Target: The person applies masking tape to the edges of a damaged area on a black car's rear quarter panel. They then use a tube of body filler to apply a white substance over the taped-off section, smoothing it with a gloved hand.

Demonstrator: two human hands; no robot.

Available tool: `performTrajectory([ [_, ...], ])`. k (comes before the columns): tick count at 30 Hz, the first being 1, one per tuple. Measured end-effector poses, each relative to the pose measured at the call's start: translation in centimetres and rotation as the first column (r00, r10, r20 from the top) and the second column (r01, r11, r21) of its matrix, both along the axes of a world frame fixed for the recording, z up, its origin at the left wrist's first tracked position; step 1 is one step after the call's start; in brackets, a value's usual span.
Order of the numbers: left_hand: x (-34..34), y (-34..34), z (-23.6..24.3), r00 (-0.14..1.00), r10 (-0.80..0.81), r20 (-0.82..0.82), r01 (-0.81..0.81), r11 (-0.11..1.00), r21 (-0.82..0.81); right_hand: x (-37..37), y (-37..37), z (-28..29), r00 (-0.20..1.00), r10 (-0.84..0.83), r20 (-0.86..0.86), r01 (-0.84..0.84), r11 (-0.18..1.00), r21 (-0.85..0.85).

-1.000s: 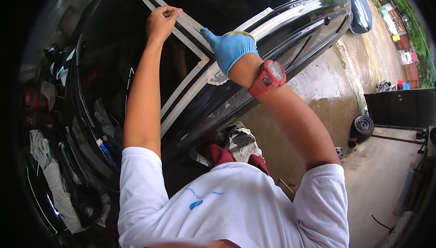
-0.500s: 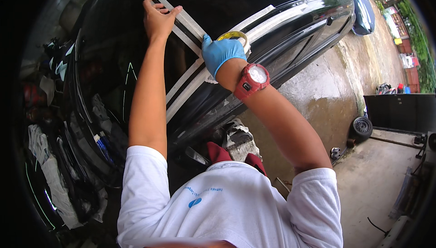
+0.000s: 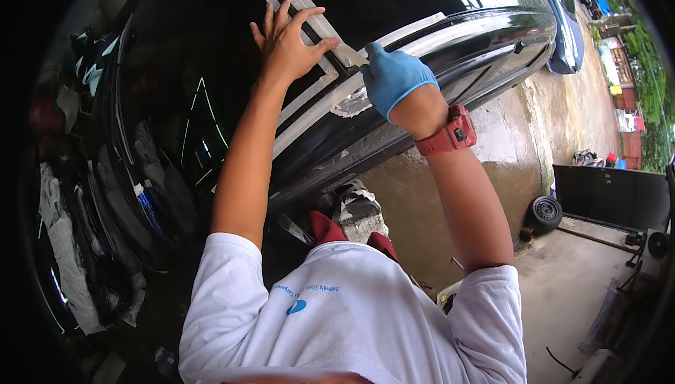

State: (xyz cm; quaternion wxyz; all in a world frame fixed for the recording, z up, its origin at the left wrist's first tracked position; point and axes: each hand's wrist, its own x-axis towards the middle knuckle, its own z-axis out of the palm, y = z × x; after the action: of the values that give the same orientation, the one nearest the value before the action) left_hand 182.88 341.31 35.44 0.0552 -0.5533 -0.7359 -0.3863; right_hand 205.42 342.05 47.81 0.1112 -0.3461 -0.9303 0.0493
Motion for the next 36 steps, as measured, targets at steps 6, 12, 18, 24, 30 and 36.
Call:
performTrajectory([
  [6, 0.5, 0.0, 0.4, 0.994, -0.093, -0.055, 0.095, 0.994, 0.043, 0.5, 0.7, -2.8, 0.997, -0.040, 0.065, 0.037, 0.998, 0.056],
  [12, 1.1, -0.6, 1.5, 0.961, -0.274, 0.020, 0.274, 0.961, 0.036, 0.2, 1.1, -3.5, 0.992, -0.105, 0.069, 0.101, 0.993, 0.054],
  [18, 0.9, 0.1, 3.5, 0.874, -0.485, -0.007, 0.482, 0.871, -0.096, 0.0, 1.3, -2.8, 0.988, -0.111, 0.104, 0.109, 0.994, 0.028],
  [24, 0.6, 1.5, 5.2, 0.840, -0.541, -0.050, 0.523, 0.830, -0.193, -0.5, 1.1, -2.3, 0.973, -0.160, 0.169, 0.162, 0.987, -0.003],
  [30, 0.5, 1.7, 4.6, 0.837, -0.542, -0.079, 0.522, 0.833, -0.186, -0.1, 1.7, -2.5, 0.983, -0.111, 0.148, 0.099, 0.992, 0.083],
  [36, 1.0, 0.1, 2.9, 0.886, -0.464, -0.025, 0.463, 0.886, -0.039, -2.8, 3.8, 0.9, 0.898, -0.074, 0.434, -0.032, 0.972, 0.233],
])
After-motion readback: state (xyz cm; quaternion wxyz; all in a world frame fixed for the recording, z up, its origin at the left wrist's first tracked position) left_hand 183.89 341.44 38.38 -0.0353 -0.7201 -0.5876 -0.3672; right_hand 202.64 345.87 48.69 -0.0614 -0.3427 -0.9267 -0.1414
